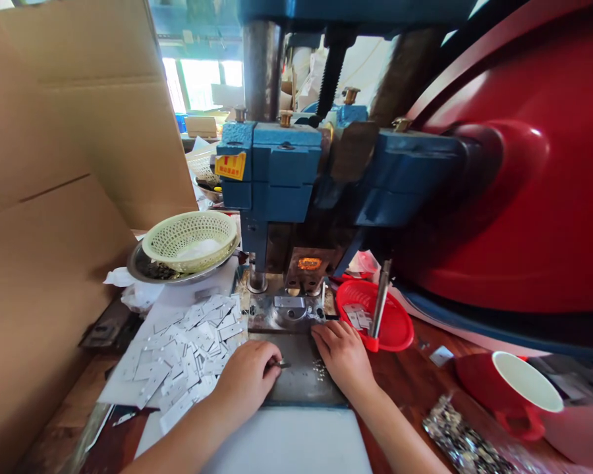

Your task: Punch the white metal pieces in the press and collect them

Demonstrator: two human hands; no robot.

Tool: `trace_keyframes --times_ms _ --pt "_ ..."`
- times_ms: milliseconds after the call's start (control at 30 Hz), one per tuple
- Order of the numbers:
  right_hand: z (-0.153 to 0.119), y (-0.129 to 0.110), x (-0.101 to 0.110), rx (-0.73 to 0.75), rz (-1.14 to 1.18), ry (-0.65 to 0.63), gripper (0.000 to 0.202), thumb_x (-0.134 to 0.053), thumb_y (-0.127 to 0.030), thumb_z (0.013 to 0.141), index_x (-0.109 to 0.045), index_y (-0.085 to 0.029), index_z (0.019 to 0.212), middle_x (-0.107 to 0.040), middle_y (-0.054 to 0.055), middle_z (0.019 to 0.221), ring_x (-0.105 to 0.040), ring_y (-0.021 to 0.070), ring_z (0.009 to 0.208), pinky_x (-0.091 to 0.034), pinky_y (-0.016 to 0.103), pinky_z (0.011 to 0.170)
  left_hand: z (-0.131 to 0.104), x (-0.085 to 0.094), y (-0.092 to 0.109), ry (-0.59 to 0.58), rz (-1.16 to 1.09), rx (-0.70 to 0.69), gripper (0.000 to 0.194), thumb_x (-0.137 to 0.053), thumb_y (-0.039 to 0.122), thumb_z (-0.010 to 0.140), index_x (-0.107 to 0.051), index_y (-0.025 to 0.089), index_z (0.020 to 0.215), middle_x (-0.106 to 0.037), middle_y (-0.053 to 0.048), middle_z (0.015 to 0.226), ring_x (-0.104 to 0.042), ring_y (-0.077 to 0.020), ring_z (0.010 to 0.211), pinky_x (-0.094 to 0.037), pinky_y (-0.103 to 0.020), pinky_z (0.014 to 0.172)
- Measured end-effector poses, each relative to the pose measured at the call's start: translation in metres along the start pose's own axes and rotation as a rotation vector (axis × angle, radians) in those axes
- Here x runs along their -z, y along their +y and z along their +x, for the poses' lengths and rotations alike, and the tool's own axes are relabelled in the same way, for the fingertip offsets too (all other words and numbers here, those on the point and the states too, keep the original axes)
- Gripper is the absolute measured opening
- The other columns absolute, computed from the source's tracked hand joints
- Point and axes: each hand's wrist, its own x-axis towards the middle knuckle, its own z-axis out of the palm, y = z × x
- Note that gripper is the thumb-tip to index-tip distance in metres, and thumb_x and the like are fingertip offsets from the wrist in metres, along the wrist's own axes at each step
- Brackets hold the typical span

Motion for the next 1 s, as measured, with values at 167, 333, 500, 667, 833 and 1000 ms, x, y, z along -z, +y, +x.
trace_keyframes --times_ms 167,333,500,667,833,1000 --pt "0.028 -0.013 0.002 -0.104 0.247 0.130 0.019 -0.045 -0.025 0.091 -0.062 -0.020 0.086 -0.062 0.005 0.083 -0.057 0.0190 0.081 -0.045 0.032 0.074 0.006 0.004 0.001 0.063 -0.217 0.040 0.009 -0.057 0.022 0.078 -0.066 0.022 0.079 -0.065 -0.002 0.080 -0.059 -0.0199 0.080 -0.042 -0.030 0.074" --pt "0.064 -0.027 -0.009 -0.107 0.131 0.137 0.017 -0.051 -0.024 0.085 -0.063 -0.021 0.075 -0.061 0.005 0.081 -0.056 0.0206 0.080 -0.044 0.033 0.072 0.012 0.017 0.002 0.110 -0.410 0.123 0.014 -0.054 0.028 0.081 -0.065 0.021 0.084 -0.066 -0.002 0.080 -0.060 -0.0183 0.075 -0.044 -0.028 0.070" --pt "0.064 -0.035 -0.005 -0.012 -0.031 0.077 0.017 -0.052 -0.027 0.087 -0.068 -0.024 0.082 -0.061 0.006 0.084 -0.054 0.0226 0.086 -0.041 0.038 0.080 0.022 0.033 0.000 0.169 -0.476 0.115 0.016 -0.057 0.030 0.079 -0.068 0.021 0.086 -0.069 -0.003 0.088 -0.062 -0.0198 0.082 -0.046 -0.029 0.076" --pt "0.050 -0.032 0.007 0.121 -0.087 0.030 0.022 -0.053 -0.036 0.087 -0.065 -0.029 0.105 -0.062 0.005 0.100 -0.052 0.0240 0.099 -0.033 0.049 0.098 0.047 0.040 0.003 0.257 -0.407 0.036 0.017 -0.057 0.030 0.079 -0.070 0.021 0.086 -0.069 -0.003 0.088 -0.061 -0.0195 0.083 -0.047 -0.030 0.077" --pt "0.043 -0.019 -0.002 0.094 0.051 0.095 0.029 -0.047 -0.036 0.091 -0.061 -0.022 0.111 -0.060 0.008 0.110 -0.053 0.0237 0.105 -0.044 0.044 0.091 0.073 0.034 0.013 0.294 -0.278 0.035 0.017 -0.056 0.027 0.080 -0.071 0.022 0.085 -0.069 -0.002 0.088 -0.062 -0.0194 0.085 -0.046 -0.031 0.078" --pt "0.042 -0.013 -0.005 0.114 0.079 0.096 0.026 -0.046 -0.033 0.091 -0.062 -0.027 0.110 -0.060 0.006 0.112 -0.051 0.0249 0.109 -0.042 0.049 0.094 0.085 0.026 0.014 0.354 -0.176 0.024 0.015 -0.058 0.022 0.079 -0.072 0.022 0.084 -0.069 -0.003 0.088 -0.062 -0.0196 0.088 -0.045 -0.033 0.083"
